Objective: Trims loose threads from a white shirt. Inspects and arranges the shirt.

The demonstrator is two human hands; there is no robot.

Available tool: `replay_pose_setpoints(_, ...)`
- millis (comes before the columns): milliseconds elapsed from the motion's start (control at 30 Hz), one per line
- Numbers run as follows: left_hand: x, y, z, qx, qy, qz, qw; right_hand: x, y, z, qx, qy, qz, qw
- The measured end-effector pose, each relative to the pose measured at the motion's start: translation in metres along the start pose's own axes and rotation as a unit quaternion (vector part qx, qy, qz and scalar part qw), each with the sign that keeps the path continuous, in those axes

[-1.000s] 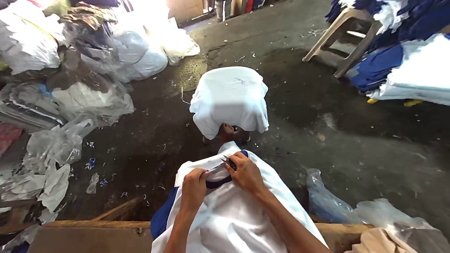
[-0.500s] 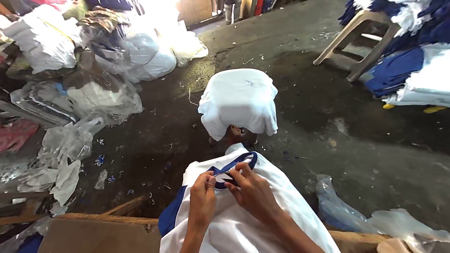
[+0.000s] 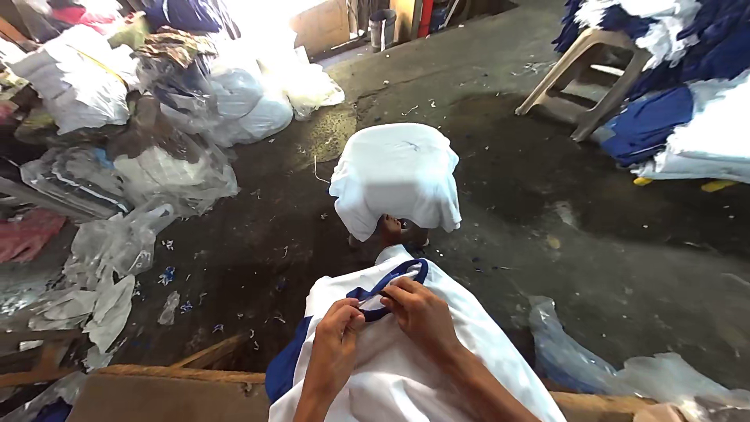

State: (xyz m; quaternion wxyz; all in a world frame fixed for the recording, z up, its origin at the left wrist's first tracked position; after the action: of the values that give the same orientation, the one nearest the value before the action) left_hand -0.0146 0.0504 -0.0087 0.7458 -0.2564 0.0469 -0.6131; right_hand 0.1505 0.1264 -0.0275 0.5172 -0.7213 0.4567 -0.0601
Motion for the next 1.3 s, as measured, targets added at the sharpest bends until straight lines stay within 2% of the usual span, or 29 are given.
replay_pose_setpoints(167, -0.001, -0.024, -0.010, 0.027, -0.012, -0.021, 0.999, -0.001, -0.003, 0.004, -0.055, 0.029, -0.017, 0.998)
replay_pose_setpoints(233, 0.000, -0.041, -0.018, 0.057, -0.023, -0.004, 0.998, 0.002, -0.004, 0.007, -0.070, 0.031, -0.024, 0.997)
replay_pose_setpoints(267, 0.000, -0.055, -0.024, 0.077, -0.024, 0.028, 0.996, 0.003, -0.004, 0.009, -0.073, 0.031, -0.023, 0.997)
replay_pose_setpoints(333, 0.002, -0.088, -0.030, 0.098, -0.071, 0.153, 0.981, 0.003, -0.006, 0.012, -0.079, 0.042, -0.015, 0.996)
replay_pose_setpoints(400, 0.004, -0.119, -0.029, -0.036, -0.180, 0.257, 0.949, 0.003, -0.010, 0.018, -0.095, 0.072, -0.001, 0.993)
replay_pose_setpoints(467, 0.001, -0.126, -0.025, -0.177, -0.227, 0.249, 0.924, 0.005, -0.012, 0.026, -0.124, 0.103, 0.020, 0.987)
replay_pose_setpoints(567, -0.009, -0.086, -0.006, -0.243, -0.115, 0.183, 0.946, 0.003, -0.016, 0.039, -0.170, 0.141, 0.067, 0.973)
replay_pose_setpoints(733, -0.041, 0.018, 0.042, -0.152, 0.018, 0.070, 0.986, 0.015, -0.021, 0.056, -0.317, 0.289, 0.104, 0.897)
replay_pose_setpoints(867, -0.070, 0.061, 0.042, -0.166, -0.033, -0.045, 0.985, 0.023, -0.023, 0.056, -0.358, 0.310, 0.125, 0.872)
replay_pose_setpoints(1033, -0.052, 0.061, 0.018, -0.088, 0.034, 0.034, 0.995, 0.022, -0.021, 0.057, -0.355, 0.304, 0.125, 0.875)
replay_pose_setpoints(1133, -0.037, 0.066, 0.007, -0.080, 0.061, 0.065, 0.993, 0.019, -0.021, 0.054, -0.368, 0.307, 0.122, 0.869)
replay_pose_setpoints(1300, -0.042, 0.072, 0.015, -0.104, 0.054, 0.086, 0.989, 0.019, -0.021, 0.058, -0.380, 0.299, 0.121, 0.867)
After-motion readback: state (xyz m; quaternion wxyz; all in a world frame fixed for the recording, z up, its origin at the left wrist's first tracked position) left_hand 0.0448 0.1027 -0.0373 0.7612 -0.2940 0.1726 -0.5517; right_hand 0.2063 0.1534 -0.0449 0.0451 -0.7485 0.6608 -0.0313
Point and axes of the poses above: each hand's wrist, its own x-axis away from the middle knuckle, its own y-axis out of the palm, z = x × y, the point moved 4 cm from there along -x, towards the middle knuckle, and after that the axes turned 13 degrees about -y, right-handed, at the moved point
